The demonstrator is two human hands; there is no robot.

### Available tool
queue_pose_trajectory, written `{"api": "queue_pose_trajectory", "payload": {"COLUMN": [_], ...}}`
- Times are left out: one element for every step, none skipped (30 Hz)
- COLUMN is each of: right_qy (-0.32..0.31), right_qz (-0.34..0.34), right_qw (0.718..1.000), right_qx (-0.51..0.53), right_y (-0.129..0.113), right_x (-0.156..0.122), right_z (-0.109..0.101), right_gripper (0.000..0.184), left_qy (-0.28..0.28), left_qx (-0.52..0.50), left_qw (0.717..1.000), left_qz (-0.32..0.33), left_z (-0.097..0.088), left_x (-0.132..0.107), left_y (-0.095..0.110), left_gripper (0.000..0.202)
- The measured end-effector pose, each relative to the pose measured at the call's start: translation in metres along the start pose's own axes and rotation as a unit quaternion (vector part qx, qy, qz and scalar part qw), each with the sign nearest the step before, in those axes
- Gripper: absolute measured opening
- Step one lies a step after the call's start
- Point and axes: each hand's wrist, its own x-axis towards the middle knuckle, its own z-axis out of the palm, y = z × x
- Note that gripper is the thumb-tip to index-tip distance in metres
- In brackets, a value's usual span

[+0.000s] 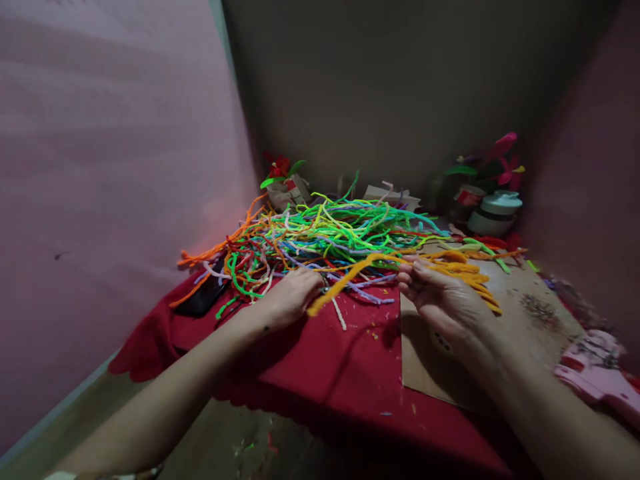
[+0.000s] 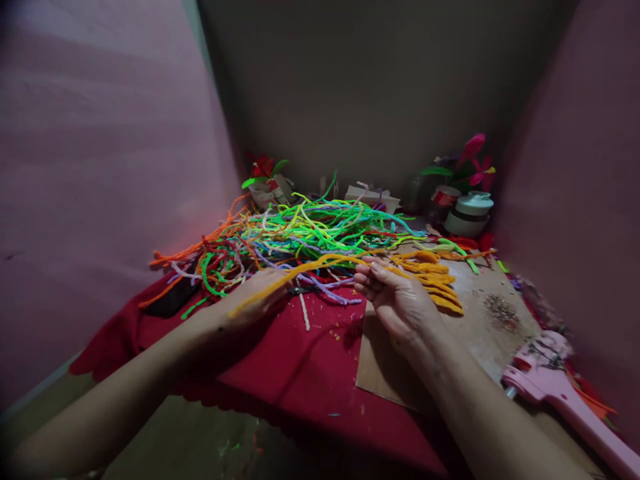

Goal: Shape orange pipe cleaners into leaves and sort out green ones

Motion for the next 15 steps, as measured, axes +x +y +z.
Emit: {"api": "queue_pose_trajectory", "payload": {"right_qy": [-0.004, -0.007, -0.007, -0.004, -0.001, 0.000, -0.002, -0.005, -0.009, -0.013, -0.016, -0.016, -0.015, -0.014, -0.013], "right_qz": [0.001, 0.001, 0.002, 0.006, 0.011, 0.017, 0.023, 0.029, 0.033, 0.035, 0.034, 0.032, 0.028, 0.024, 0.020], "right_qw": [1.000, 1.000, 1.000, 1.000, 1.000, 1.000, 0.999, 0.999, 0.999, 0.999, 0.999, 0.999, 0.999, 0.999, 0.999], "right_qx": [0.000, -0.001, -0.004, -0.010, -0.016, -0.021, -0.025, -0.027, -0.027, -0.028, -0.029, -0.032, -0.035, -0.037, -0.038], "right_y": [0.000, 0.001, 0.001, 0.002, 0.003, 0.004, 0.006, 0.007, 0.009, 0.010, 0.012, 0.013, 0.014, 0.015, 0.015], "right_x": [0.000, -0.001, -0.002, -0.002, -0.003, -0.004, -0.005, -0.005, -0.006, -0.007, -0.008, -0.008, -0.009, -0.009, -0.010], "right_z": [-0.001, -0.002, -0.002, -0.002, -0.003, -0.003, -0.003, -0.003, -0.003, -0.003, -0.003, -0.003, -0.003, -0.003, -0.002], "right_gripper": [0.014, 0.015, 0.016, 0.016, 0.015, 0.015, 0.014, 0.014, 0.014, 0.014, 0.015, 0.015, 0.014, 0.014, 0.014], "left_qy": [-0.002, -0.003, -0.006, -0.010, -0.012, -0.013, -0.015, -0.016, -0.018, -0.019, -0.025, -0.035, -0.050, -0.076, -0.095], "left_qx": [-0.018, -0.030, -0.040, -0.051, -0.058, -0.066, -0.073, -0.079, -0.085, -0.087, -0.083, -0.074, -0.053, -0.031, -0.008], "left_qw": [1.000, 0.999, 0.998, 0.997, 0.997, 0.996, 0.995, 0.995, 0.994, 0.993, 0.994, 0.994, 0.996, 0.996, 0.995], "left_qz": [-0.020, -0.034, -0.043, -0.049, -0.053, -0.058, -0.062, -0.066, -0.070, -0.073, -0.072, -0.068, -0.057, -0.043, -0.035], "left_z": [-0.001, -0.002, -0.004, -0.007, -0.010, -0.013, -0.017, -0.020, -0.024, -0.027, -0.029, -0.032, -0.033, -0.034, -0.035], "left_x": [0.006, 0.012, 0.019, 0.025, 0.031, 0.035, 0.037, 0.038, 0.037, 0.034, 0.030, 0.025, 0.020, 0.014, 0.009], "left_y": [-0.007, -0.015, -0.023, -0.030, -0.037, -0.042, -0.045, -0.047, -0.046, -0.044, -0.041, -0.036, -0.030, -0.024, -0.019], "left_gripper": [0.019, 0.019, 0.018, 0.017, 0.017, 0.017, 0.018, 0.019, 0.019, 0.019, 0.018, 0.017, 0.017, 0.016, 0.016]}}
